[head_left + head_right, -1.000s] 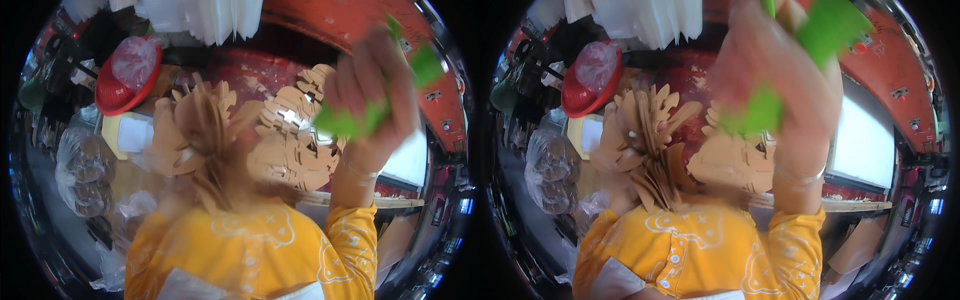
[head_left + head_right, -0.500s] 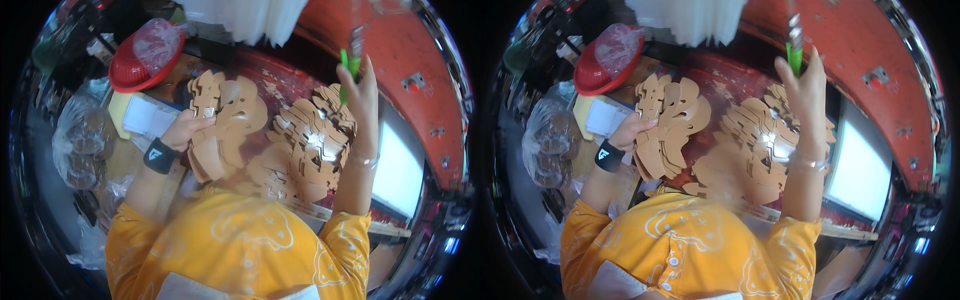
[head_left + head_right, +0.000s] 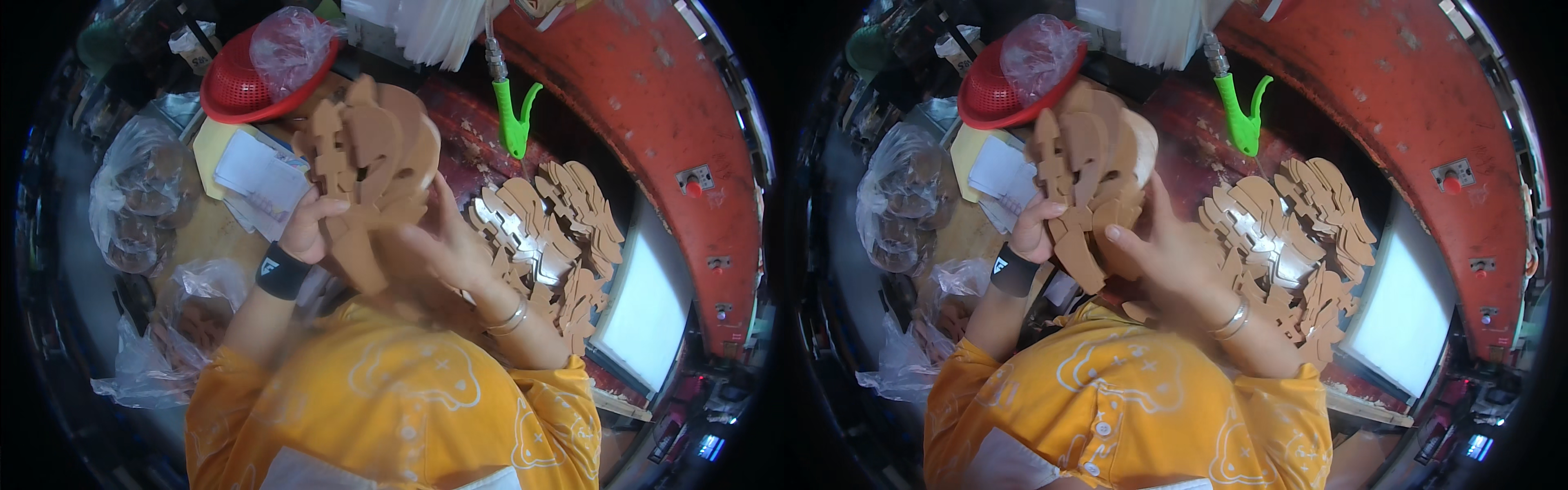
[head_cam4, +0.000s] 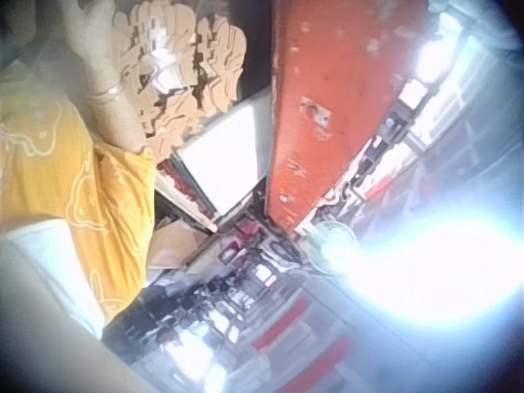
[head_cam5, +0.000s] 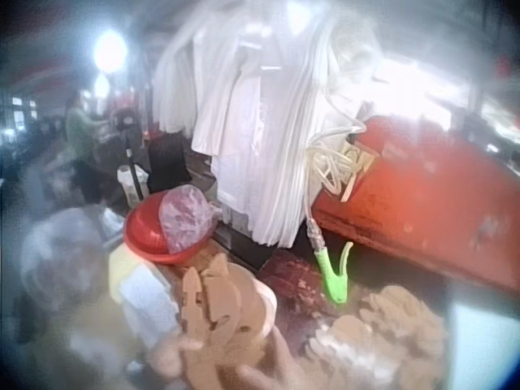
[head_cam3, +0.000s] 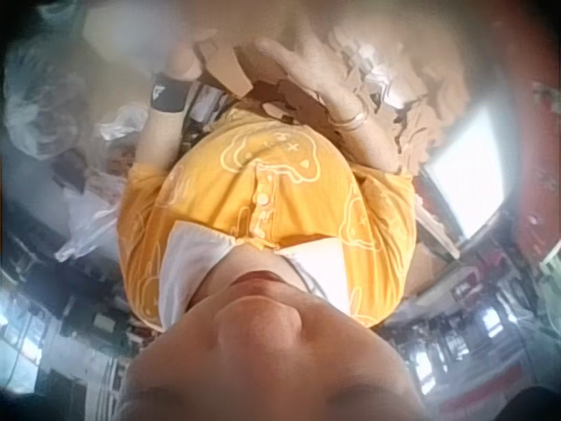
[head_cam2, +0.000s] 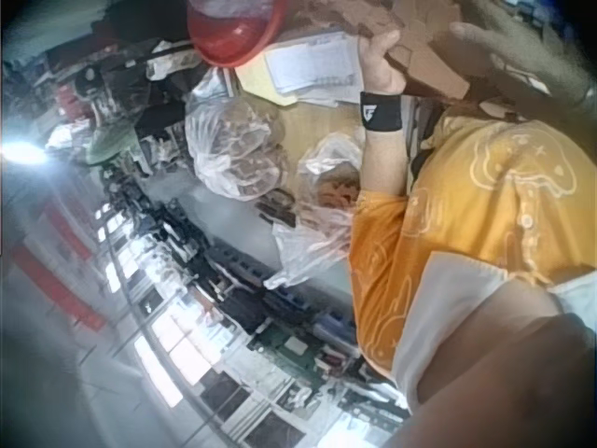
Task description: The person repeatedly picks up flat wooden cutouts from a table, places them into clear plastic bags, and seals the bags. The person also uses a green air gun to blow dust off the cutouts before bagging them. The finished bags are placed on the table.
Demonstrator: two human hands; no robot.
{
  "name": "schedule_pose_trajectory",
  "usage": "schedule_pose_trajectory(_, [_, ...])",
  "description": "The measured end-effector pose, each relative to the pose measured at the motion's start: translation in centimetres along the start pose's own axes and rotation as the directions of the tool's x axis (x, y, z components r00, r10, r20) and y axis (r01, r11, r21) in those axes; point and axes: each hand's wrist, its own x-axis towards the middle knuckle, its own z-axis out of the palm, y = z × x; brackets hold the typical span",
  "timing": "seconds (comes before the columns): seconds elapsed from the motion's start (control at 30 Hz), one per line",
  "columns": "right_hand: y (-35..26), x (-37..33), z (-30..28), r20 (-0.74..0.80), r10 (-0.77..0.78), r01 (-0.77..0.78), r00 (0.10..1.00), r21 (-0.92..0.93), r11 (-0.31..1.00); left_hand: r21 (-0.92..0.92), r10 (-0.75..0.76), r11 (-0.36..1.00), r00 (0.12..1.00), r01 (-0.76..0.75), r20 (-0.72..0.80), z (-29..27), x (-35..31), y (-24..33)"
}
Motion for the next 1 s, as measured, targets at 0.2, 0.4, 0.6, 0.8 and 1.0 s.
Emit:
schedule_pose_trajectory(0.2, [1.7,2.9,0.0,0.16,0.043,-0.1,0.986,0.371,0.923,-0.139,-0.141,0.983,0.975,0.118,-0.172,0.7,-0.4,-3.2])
schedule_pose_trajectory(0.4, [0.3,5.1,-2.1,0.381,-0.02,-0.178,0.924,0.478,0.86,-0.109,0.061,0.992,0.995,-0.068,-0.073,0.9,0.7,-5.7])
schedule_pose_trajectory(0.6, [-4.4,7.1,-5.3,0.324,0.037,0.133,0.946,-0.488,0.863,0.485,-0.526,0.747,0.851,0.455,0.012,3.8,-2.4,-1.5])
schedule_pose_trajectory(0.8, [-10.3,5.3,-5.3,0.496,-0.1,0.498,0.863,-0.801,0.332,0.763,0.326,-0.433,0.706,-0.48,0.629,9.1,0.3,6.0])
schedule_pose_trajectory(1.0, [-13.0,3.0,-8.3,0.127,-0.665,0.327,0.736,-0.927,0.184,0.86,-0.242,0.489,0.926,-0.143,0.292,7.5,6.6,5.8])
